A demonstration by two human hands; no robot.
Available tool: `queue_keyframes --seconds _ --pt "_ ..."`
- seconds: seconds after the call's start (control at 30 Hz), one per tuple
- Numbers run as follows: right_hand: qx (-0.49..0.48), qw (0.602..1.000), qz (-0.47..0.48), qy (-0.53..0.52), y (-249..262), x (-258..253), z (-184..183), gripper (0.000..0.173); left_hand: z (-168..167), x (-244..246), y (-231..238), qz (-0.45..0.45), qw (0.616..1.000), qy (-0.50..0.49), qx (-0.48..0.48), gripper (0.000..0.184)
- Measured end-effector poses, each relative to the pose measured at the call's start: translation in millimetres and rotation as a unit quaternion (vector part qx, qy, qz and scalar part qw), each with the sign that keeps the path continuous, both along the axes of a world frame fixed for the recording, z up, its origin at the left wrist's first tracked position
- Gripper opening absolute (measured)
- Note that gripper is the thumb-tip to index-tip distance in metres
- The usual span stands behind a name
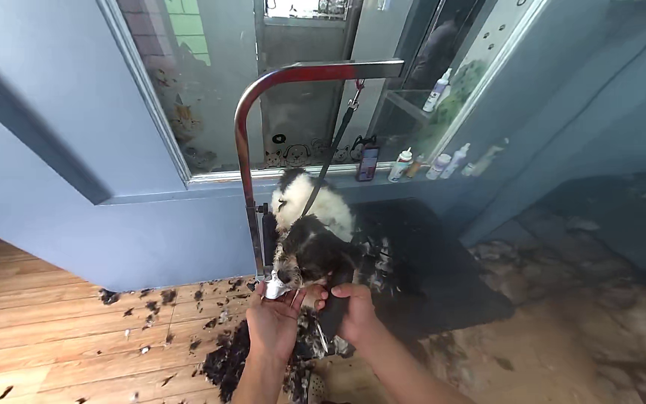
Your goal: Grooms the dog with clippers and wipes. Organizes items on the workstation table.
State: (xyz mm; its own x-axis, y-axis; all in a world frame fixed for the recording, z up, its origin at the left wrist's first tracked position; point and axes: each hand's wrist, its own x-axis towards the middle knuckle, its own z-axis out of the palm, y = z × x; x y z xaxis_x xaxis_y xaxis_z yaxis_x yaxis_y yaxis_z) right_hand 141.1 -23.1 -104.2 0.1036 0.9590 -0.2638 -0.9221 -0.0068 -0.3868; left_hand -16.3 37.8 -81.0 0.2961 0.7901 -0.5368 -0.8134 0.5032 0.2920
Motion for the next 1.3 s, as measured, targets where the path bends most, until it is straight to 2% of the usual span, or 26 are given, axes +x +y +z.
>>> queue_keyframes --seconds 0.13,0.2,0.33,0.5,0.63,0.73,0.9,0.97,1.03,1.1,1.2,1.3 --pt "0.014 0.998 0.053 0.022 3 11 2 0.038 -11 7 -8 0.033 0.998 -0.048 0.025 0.03" --pt "0.018 0.997 0.074 0.031 4 16 2 0.036 -24 11 -15 0.037 0.994 -0.082 0.068 0.027" --pt "0.046 0.992 0.11 0.048 5 21 -4 0.031 -35 18 -15 0.05 0.99 -0.072 0.114 0.014" --pt "0.066 0.987 0.13 0.072 8 30 -6 0.029 -30 9 -12 0.064 0.991 -0.093 0.077 0.033" --pt "0.062 0.987 0.134 0.071 5 35 -6 0.03 -51 10 -16 0.05 0.986 -0.115 0.111 0.018" --pt "0.065 0.986 0.135 0.075 4 36 -6 0.03 -52 14 -14 0.054 0.99 -0.06 0.118 0.008" --pt "0.065 0.986 0.138 0.069 1 34 -5 0.028 -43 14 -5 0.038 0.982 0.031 0.181 0.024" --pt "0.057 0.988 0.13 0.056 1 32 -4 0.029 -37 13 -2 0.031 0.973 0.074 0.217 0.023" --pt "0.052 0.991 0.116 0.041 1 29 -1 0.029 -31 8 3 0.006 0.963 0.096 0.252 0.017" --pt "0.052 0.994 0.096 0.031 2 26 0 0.031 -25 -4 13 -0.06 0.957 0.09 0.27 0.016" --pt "0.052 0.996 0.065 0.017 2 18 3 0.032 -15 -23 36 -0.185 0.958 0.026 0.218 0.024" --pt "0.034 0.999 0.026 -0.006 1 7 10 0.035 -10 -34 56 -0.282 0.943 -0.068 0.161 0.03"
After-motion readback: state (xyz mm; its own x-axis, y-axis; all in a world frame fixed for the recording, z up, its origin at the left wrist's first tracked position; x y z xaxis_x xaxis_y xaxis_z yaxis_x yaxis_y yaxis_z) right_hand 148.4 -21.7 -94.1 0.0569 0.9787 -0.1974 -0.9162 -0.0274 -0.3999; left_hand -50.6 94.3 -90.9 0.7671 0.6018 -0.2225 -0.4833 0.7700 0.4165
